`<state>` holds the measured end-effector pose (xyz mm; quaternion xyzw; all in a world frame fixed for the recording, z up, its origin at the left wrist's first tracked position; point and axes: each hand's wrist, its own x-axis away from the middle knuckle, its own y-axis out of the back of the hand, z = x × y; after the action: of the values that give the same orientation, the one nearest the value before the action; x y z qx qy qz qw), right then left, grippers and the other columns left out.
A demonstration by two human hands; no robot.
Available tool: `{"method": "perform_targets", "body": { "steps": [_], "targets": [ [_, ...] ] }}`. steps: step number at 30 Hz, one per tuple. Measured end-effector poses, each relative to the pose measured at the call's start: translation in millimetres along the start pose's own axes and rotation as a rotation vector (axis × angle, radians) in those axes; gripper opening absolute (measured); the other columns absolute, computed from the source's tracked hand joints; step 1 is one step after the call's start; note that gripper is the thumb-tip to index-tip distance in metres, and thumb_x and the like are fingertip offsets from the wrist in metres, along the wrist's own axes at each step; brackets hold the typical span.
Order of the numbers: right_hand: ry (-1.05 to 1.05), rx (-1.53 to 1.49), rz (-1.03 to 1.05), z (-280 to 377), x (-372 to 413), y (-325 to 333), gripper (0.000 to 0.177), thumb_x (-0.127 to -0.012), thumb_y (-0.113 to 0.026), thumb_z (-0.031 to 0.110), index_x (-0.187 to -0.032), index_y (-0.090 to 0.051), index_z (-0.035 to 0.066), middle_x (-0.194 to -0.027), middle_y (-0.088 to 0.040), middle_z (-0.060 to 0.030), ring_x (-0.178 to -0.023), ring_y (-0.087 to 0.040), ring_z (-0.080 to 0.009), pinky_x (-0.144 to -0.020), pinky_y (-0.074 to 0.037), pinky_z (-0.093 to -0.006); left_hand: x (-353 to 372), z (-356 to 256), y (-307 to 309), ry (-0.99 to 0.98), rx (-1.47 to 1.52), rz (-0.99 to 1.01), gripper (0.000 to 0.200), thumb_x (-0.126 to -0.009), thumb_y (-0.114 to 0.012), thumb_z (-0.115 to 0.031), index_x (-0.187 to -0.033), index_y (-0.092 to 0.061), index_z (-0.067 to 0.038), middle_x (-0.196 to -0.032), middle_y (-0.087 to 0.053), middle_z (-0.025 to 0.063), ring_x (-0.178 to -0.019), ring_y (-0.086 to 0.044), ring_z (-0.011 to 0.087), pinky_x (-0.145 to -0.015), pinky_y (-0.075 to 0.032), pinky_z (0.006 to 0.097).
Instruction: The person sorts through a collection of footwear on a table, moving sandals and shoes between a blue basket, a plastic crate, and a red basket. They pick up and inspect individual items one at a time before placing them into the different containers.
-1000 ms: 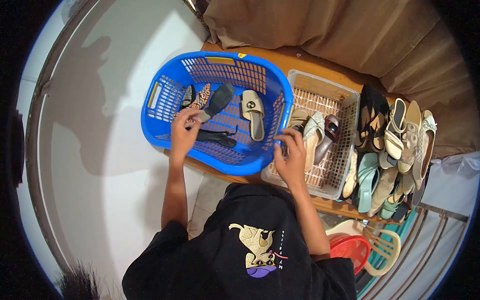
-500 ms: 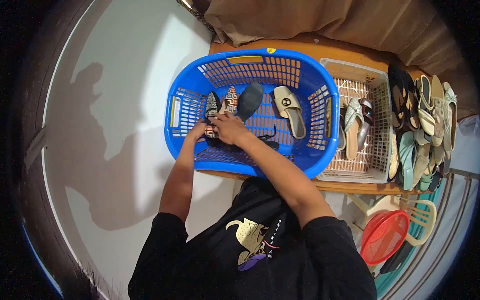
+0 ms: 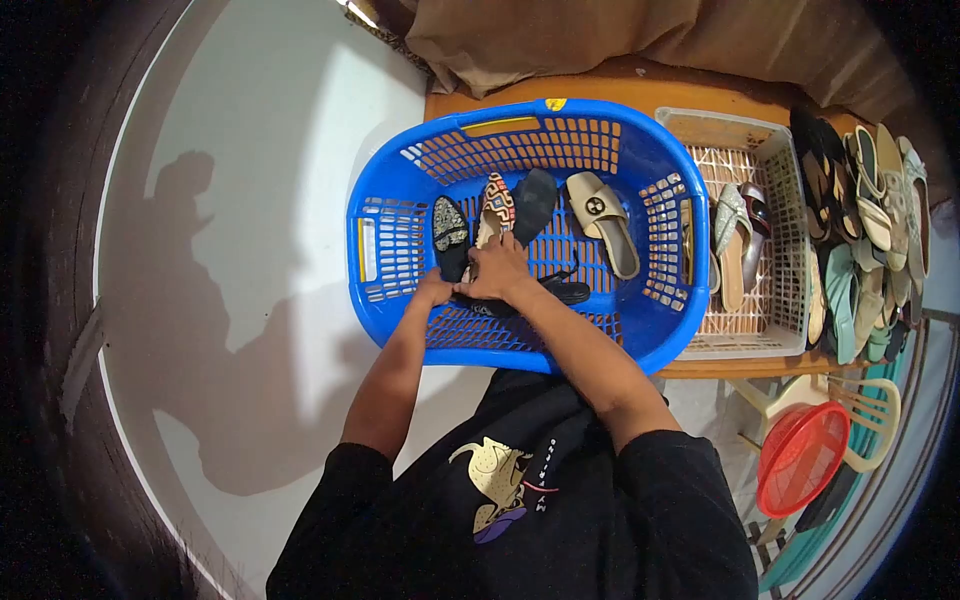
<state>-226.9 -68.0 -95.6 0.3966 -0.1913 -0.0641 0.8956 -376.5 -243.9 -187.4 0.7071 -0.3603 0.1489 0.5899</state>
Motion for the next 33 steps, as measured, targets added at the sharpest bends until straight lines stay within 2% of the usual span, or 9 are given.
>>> {"method": "perform_targets", "body": {
  "steps": [9, 13, 18, 21, 23, 25, 28, 30, 33],
  "targets": [
    [0.082, 0.032, 0.086, -6.4, 8.9, 5.9, 0.072, -0.067, -0.08, 0.056, -0.125, -0.07, 0.014, -0.136, -0.053, -0.0206, -0.131, -0.044, -0.0433, -0.107, -0.044, -0.0528, 10.6, -18.5, 44.5, 0.028, 0.173, 0.077, 0.046, -0.07, -0.068, -0.017, -0.109, -0.06, 0.006, -0.088, -0.069, 0.0169, -0.072, -0.065, 0.025, -0.052, -0.048, 0.0371],
    [0.28, -0.084, 0.103, -27.8, 15.4, 10.7, 0.068, -0.072, -0.081, 0.04, -0.129, -0.063, 0.007, -0.129, -0.057, -0.0182, -0.125, -0.049, -0.0405, -0.105, -0.045, -0.0477, 12.4, -13.0, 45.2, -0.063, 0.35, -0.19, 0.057, -0.072, -0.066, -0.018, -0.123, -0.053, 0.002, -0.082, -0.062, 0.0084, -0.073, -0.058, 0.0196, -0.056, -0.046, 0.0367],
    [0.365, -0.146, 0.097, -51.4, 16.1, 9.6, 0.058, -0.076, -0.079, 0.025, -0.128, -0.06, 0.008, -0.132, -0.058, -0.0143, -0.124, -0.054, -0.0374, -0.104, -0.047, -0.0443, 54.0, -33.4, 69.4, -0.006, 0.637, -0.092, 0.057, -0.078, -0.062, -0.016, -0.132, -0.051, -0.002, -0.096, -0.064, 0.0097, -0.081, -0.064, 0.0199, -0.064, -0.053, 0.0337],
    [0.281, -0.372, 0.172, -58.6, 15.9, 23.4, 0.053, -0.077, -0.078, 0.02, -0.125, -0.061, 0.008, -0.133, -0.058, -0.0144, -0.124, -0.056, -0.0364, -0.104, -0.047, -0.0416, 90.9, -51.6, 82.2, 0.015, 0.907, -0.012, 0.064, -0.08, -0.059, -0.016, -0.141, -0.048, -0.002, -0.109, -0.065, 0.0121, -0.088, -0.065, 0.0204, -0.066, -0.054, 0.0333],
    [0.281, -0.8, 0.061, -72.8, 6.1, 13.5, 0.05, -0.077, -0.076, 0.014, -0.124, -0.061, 0.008, -0.133, -0.059, -0.0136, -0.125, -0.055, -0.0366, -0.105, -0.046, -0.0402, 110.8, -59.1, 82.9, -0.133, 1.225, 0.028, 0.057, -0.082, -0.056, -0.011, -0.138, -0.051, -0.003, -0.108, -0.064, 0.0108, -0.092, -0.067, 0.021, -0.071, -0.059, 0.0352],
    [0.281, -0.541, -0.099, -79.7, -1.4, 15.8, 0.049, -0.079, -0.069, 0.007, -0.127, -0.06, 0.008, -0.139, -0.055, -0.0139, -0.126, -0.055, -0.0359, -0.105, -0.046, -0.0428, 115.4, -59.1, 72.3, -0.171, 1.282, 0.017, 0.054, -0.083, -0.055, -0.01, -0.137, -0.052, -0.003, -0.108, -0.064, 0.0108, -0.094, -0.068, 0.0214, -0.073, -0.06, 0.0371],
    [-0.009, -0.199, -0.198, -84.0, -3.3, 27.6, 0.06, -0.079, -0.062, 0.0, -0.136, -0.055, 0.014, -0.154, -0.04, -0.0141, -0.127, -0.053, -0.0402, -0.107, -0.046, -0.0467, 128.4, -64.4, 60.5, -0.177, 1.347, 0.039, 0.052, -0.084, -0.054, -0.008, -0.135, -0.053, -0.004, -0.11, -0.065, 0.0109, -0.095, -0.068, 0.022, -0.075, -0.061, 0.0388],
    [-0.073, -0.055, -0.13, -87.5, -3.3, 36.0, 0.075, -0.079, -0.061, 0.0, -0.147, -0.045, 0.026, -0.164, -0.019, -0.0159, -0.127, -0.052, -0.0469, -0.107, -0.046, -0.0489, 143.9, -76.9, 56.9, -0.06, 1.362, 0.088, 0.051, -0.085, -0.054, -0.009, -0.136, -0.053, -0.007, -0.114, -0.065, 0.0108, -0.096, -0.068, 0.022, -0.075, -0.06, 0.0389],
    [-0.049, 0.093, 0.114, -94.1, -6.7, 40.4, 0.078, -0.079, -0.067, 0.007, -0.148, -0.045, 0.039, -0.168, -0.005, -0.0119, -0.131, -0.046, -0.0548, -0.108, -0.045, -0.0549, 140.1, -76.0, 45.6, 0.001, 1.316, 0.105, 0.054, -0.086, -0.056, -0.01, -0.139, -0.052, -0.008, -0.117, -0.065, 0.011, -0.098, -0.068, 0.0221, -0.077, -0.06, 0.0386]
  ]
}}
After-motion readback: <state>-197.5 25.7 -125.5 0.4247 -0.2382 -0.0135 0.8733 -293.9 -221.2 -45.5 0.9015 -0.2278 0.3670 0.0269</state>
